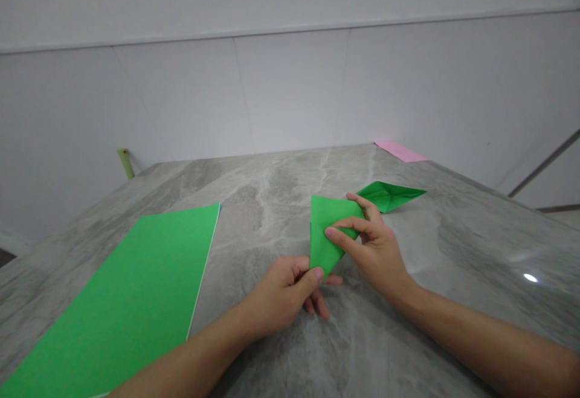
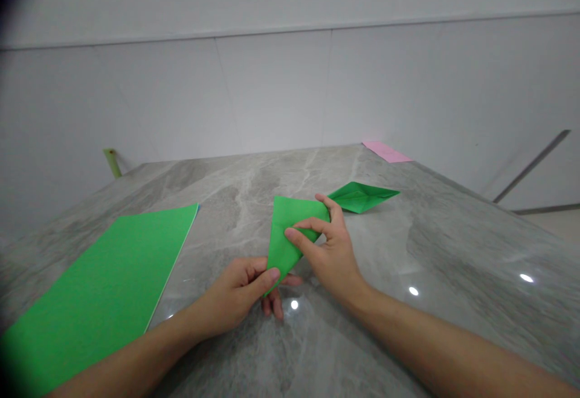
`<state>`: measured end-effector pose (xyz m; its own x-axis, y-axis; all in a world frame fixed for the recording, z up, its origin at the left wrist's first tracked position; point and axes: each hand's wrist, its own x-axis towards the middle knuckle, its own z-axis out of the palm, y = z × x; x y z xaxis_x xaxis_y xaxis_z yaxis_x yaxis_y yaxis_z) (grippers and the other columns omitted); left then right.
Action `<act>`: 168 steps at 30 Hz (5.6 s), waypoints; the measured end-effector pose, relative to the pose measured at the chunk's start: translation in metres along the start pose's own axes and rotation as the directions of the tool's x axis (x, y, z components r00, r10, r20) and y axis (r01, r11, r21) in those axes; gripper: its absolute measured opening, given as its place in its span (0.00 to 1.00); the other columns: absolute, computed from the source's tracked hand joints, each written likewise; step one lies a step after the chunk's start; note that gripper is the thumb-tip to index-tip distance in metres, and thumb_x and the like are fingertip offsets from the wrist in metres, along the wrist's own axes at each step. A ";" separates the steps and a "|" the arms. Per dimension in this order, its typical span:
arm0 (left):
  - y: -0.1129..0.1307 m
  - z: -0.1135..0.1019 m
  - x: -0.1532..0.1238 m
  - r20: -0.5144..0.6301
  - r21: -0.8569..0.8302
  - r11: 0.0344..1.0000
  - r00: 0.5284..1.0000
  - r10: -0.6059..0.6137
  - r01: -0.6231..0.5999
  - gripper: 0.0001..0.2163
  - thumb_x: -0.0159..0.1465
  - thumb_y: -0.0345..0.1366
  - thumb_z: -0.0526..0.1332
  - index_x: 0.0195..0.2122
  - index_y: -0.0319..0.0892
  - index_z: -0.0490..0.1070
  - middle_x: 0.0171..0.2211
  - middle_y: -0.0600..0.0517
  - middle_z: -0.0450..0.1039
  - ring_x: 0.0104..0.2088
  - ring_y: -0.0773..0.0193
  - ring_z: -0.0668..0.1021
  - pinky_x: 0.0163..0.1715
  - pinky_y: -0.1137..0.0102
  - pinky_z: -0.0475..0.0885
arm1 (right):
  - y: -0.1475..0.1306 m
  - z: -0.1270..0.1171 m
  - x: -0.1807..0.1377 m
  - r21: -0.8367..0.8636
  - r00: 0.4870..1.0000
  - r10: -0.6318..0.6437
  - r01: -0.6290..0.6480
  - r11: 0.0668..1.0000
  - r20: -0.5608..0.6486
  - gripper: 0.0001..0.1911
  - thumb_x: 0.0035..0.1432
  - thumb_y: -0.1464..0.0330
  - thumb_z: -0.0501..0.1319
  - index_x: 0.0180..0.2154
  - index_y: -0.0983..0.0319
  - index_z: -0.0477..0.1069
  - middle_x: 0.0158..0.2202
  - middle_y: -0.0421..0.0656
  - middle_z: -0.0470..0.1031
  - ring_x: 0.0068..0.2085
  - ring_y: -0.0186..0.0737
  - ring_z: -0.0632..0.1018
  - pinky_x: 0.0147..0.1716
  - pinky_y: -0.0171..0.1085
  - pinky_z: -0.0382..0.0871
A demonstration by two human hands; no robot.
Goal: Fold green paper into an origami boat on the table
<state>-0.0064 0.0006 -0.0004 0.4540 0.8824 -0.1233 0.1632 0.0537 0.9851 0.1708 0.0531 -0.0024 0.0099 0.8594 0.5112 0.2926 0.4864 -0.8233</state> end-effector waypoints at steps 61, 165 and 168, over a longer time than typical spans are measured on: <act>-0.001 -0.002 -0.003 0.297 -0.544 0.815 0.954 -0.032 0.196 0.21 0.60 0.53 0.65 0.26 0.37 0.69 0.22 0.57 0.63 0.19 0.74 0.64 0.30 0.67 0.75 | -0.003 -0.003 0.001 0.002 0.994 -0.101 0.101 0.995 0.038 0.05 0.52 0.63 0.70 0.28 0.57 0.80 0.59 0.47 0.64 0.62 0.53 0.64 0.62 0.53 0.51; 0.019 -0.026 -0.021 0.054 0.827 0.543 0.983 0.174 -0.141 0.19 0.54 0.38 0.67 0.47 0.42 0.71 0.49 0.45 0.69 0.53 0.49 0.68 0.56 0.53 0.63 | 0.003 0.003 0.002 -0.320 0.750 0.052 0.218 0.922 0.660 0.06 0.58 0.69 0.65 0.29 0.61 0.77 0.27 0.39 0.79 0.31 0.38 0.77 0.34 0.36 0.62; 0.019 -0.024 -0.023 0.057 0.846 0.515 0.983 0.177 -0.142 0.24 0.54 0.39 0.66 0.53 0.42 0.69 0.55 0.44 0.67 0.58 0.49 0.65 0.60 0.54 0.61 | 0.001 0.003 0.003 -0.327 0.740 0.078 0.197 0.925 0.668 0.06 0.58 0.69 0.65 0.29 0.61 0.77 0.27 0.39 0.79 0.31 0.38 0.77 0.33 0.35 0.62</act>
<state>-0.0348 -0.0071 0.0238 0.5252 0.8497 0.0460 0.7602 -0.4928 0.4233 0.1685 0.0567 -0.0027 -0.6083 0.7796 0.1491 0.5847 0.5672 -0.5801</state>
